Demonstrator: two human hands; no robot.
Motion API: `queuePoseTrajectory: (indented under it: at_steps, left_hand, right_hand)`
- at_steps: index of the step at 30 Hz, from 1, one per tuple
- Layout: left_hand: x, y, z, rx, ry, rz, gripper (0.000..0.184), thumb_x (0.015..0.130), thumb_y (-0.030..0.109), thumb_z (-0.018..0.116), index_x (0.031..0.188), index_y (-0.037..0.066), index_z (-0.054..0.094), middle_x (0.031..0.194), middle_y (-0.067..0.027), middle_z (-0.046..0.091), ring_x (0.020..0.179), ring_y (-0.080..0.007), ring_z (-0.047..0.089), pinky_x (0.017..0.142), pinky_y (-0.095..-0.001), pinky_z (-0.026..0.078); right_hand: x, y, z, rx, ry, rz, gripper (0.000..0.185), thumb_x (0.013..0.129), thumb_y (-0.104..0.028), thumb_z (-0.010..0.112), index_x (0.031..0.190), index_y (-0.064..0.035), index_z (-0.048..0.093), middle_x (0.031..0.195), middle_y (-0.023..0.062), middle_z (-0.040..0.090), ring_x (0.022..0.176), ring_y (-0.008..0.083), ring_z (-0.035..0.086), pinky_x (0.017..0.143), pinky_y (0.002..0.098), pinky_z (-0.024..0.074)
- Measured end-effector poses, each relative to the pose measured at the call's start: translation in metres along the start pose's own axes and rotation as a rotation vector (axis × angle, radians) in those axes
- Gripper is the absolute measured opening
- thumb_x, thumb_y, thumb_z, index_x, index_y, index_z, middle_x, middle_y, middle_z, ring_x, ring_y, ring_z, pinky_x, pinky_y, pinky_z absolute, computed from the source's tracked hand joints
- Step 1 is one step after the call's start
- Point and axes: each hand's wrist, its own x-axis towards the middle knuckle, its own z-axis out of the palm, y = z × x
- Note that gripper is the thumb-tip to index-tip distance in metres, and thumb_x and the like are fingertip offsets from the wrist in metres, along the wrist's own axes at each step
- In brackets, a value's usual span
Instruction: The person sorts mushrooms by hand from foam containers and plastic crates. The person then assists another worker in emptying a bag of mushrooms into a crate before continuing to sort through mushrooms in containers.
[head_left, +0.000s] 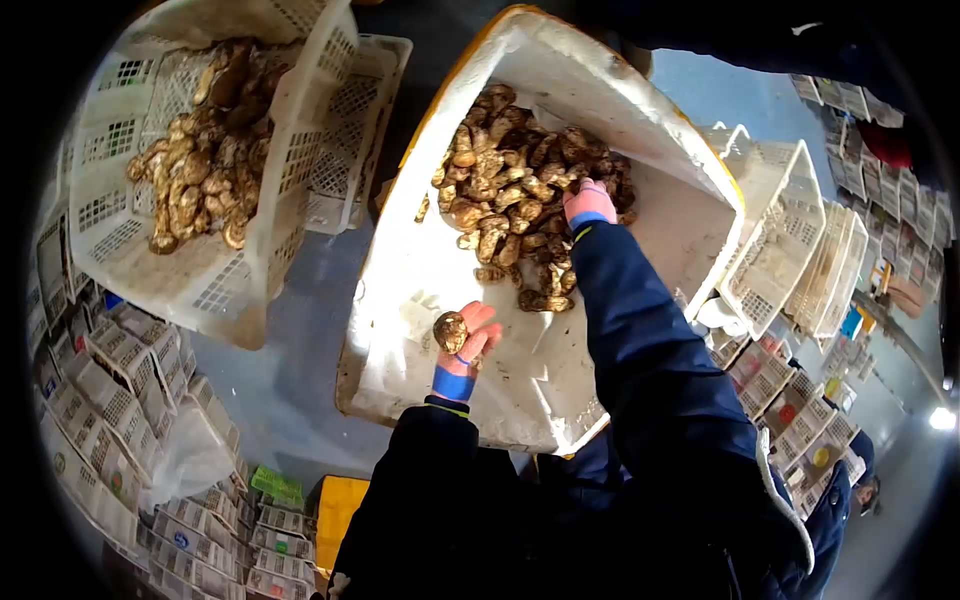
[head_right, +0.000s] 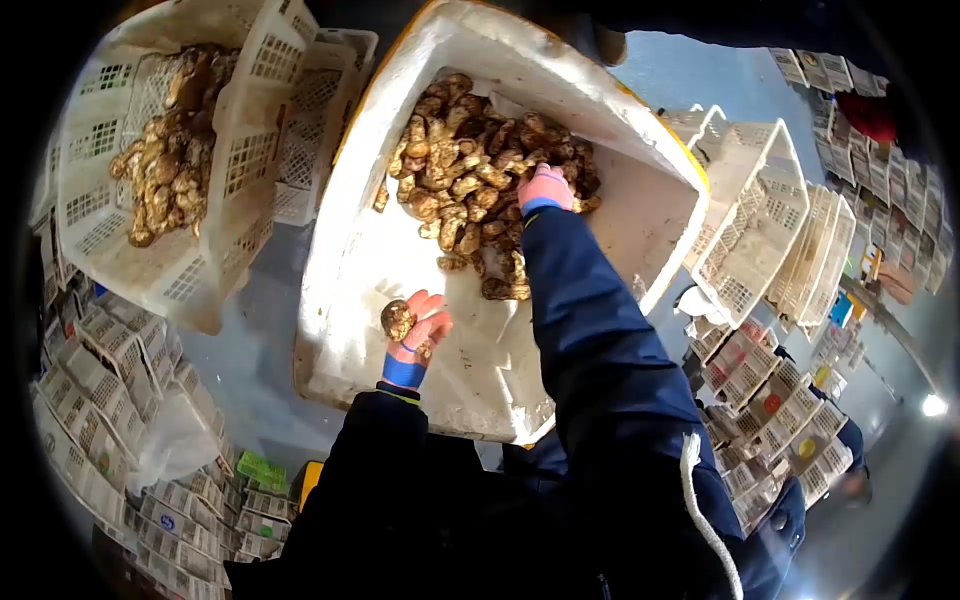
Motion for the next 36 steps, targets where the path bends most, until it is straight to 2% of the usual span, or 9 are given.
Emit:
queuePoseTrajectory:
  at_steps: [4,9,10,12,16,21,26,31,36]
  left_hand:
    - [-0.005,0.011,0.013,-0.206,-0.097,-0.103,0.061,0.080,0.029,0.056,0.131,0.014,0.027,0.123,-0.0124,0.040,0.103,-0.0232,0.049,0.089,-0.0380,0.039]
    - [-0.006,0.014,0.022,-0.364,-0.130,-0.153,0.068,0.075,0.034,0.057,0.132,0.016,0.023,0.130,-0.0135,0.032,0.113,-0.0289,0.040,0.092,-0.0457,0.034]
    - [-0.004,0.013,0.022,-0.415,-0.148,-0.166,0.069,0.075,0.034,0.057,0.132,0.016,0.023,0.131,-0.0137,0.031,0.113,-0.0300,0.039,0.093,-0.0475,0.033]
    - [-0.004,0.014,0.023,-0.490,-0.192,-0.209,0.068,0.073,0.034,0.058,0.130,0.015,0.027,0.129,-0.0149,0.033,0.114,-0.0324,0.038,0.094,-0.0504,0.030]
    - [-0.007,0.013,0.023,-0.578,-0.104,-0.262,0.046,0.074,0.022,0.056,0.116,0.009,0.041,0.111,-0.0116,0.048,0.098,-0.0270,0.050,0.084,-0.0459,0.041]
    - [-0.005,0.013,0.013,-0.459,-0.128,-0.163,0.040,0.072,0.019,0.062,0.106,0.005,0.048,0.088,-0.0045,0.054,0.079,-0.0167,0.054,0.081,-0.0365,0.045]
    - [-0.006,0.018,0.013,-0.447,-0.038,-0.053,0.057,0.074,0.014,0.063,0.123,0.005,0.035,0.092,-0.0001,0.052,0.081,-0.0110,0.053,0.081,-0.0312,0.045]
    - [0.003,0.009,0.003,-0.545,-0.109,-0.014,0.048,0.077,0.014,0.059,0.119,0.006,0.039,0.111,-0.0045,0.047,0.101,-0.0180,0.047,0.094,-0.0349,0.035]
    - [0.002,0.016,0.009,-0.504,0.064,0.031,0.044,0.079,0.023,0.055,0.119,0.015,0.040,0.131,-0.0106,0.034,0.116,-0.0257,0.037,0.095,-0.0418,0.030]
  right_hand:
    - [0.043,0.025,0.061,-0.324,0.008,-0.349,0.033,0.077,-0.026,0.056,0.105,-0.0066,0.053,0.102,0.0148,0.055,0.092,0.0259,0.055,0.075,0.0339,0.0457]
    - [-0.058,0.025,0.008,0.569,-0.057,-0.179,0.034,0.071,-0.029,0.059,0.087,0.0013,0.059,0.076,0.0167,0.062,0.071,0.0260,0.059,0.066,0.0311,0.0468]
    - [-0.094,0.019,-0.006,0.793,-0.322,-0.071,0.035,0.069,-0.027,0.061,0.089,0.0018,0.059,0.074,0.0161,0.061,0.069,0.0218,0.060,0.065,0.0281,0.0466]
    - [-0.164,0.001,-0.037,0.678,-0.389,-0.311,0.032,0.069,-0.024,0.064,0.086,0.0029,0.060,0.069,0.0123,0.061,0.065,0.0172,0.059,0.062,0.0274,0.0468]
    - [-0.200,-0.015,-0.041,1.130,-0.663,-0.167,0.020,0.075,-0.018,0.062,0.075,0.0019,0.062,0.059,0.0060,0.059,0.056,0.0129,0.055,0.053,0.0287,0.0453]
    - [-0.103,-0.054,0.032,0.083,0.187,-0.798,0.023,0.075,-0.020,0.052,0.095,-0.0075,0.055,0.095,0.0125,0.056,0.093,0.0290,0.051,0.084,0.0397,0.0377]
    - [-0.070,-0.076,0.089,-0.637,-0.044,-0.854,0.031,0.081,-0.018,0.040,0.109,-0.0075,0.050,0.103,0.0108,0.053,0.099,0.0278,0.048,0.088,0.0455,0.0314]
    - [-0.089,-0.058,0.069,-0.577,-0.017,-0.924,0.020,0.073,-0.015,0.046,0.089,-0.0110,0.058,0.082,0.0064,0.058,0.078,0.0224,0.054,0.068,0.0355,0.0396]
    - [-0.149,-0.043,-0.017,0.142,-0.346,-0.491,0.051,0.076,-0.046,0.052,0.100,-0.0009,0.051,0.082,0.0200,0.059,0.079,0.0328,0.057,0.070,0.0404,0.0449]
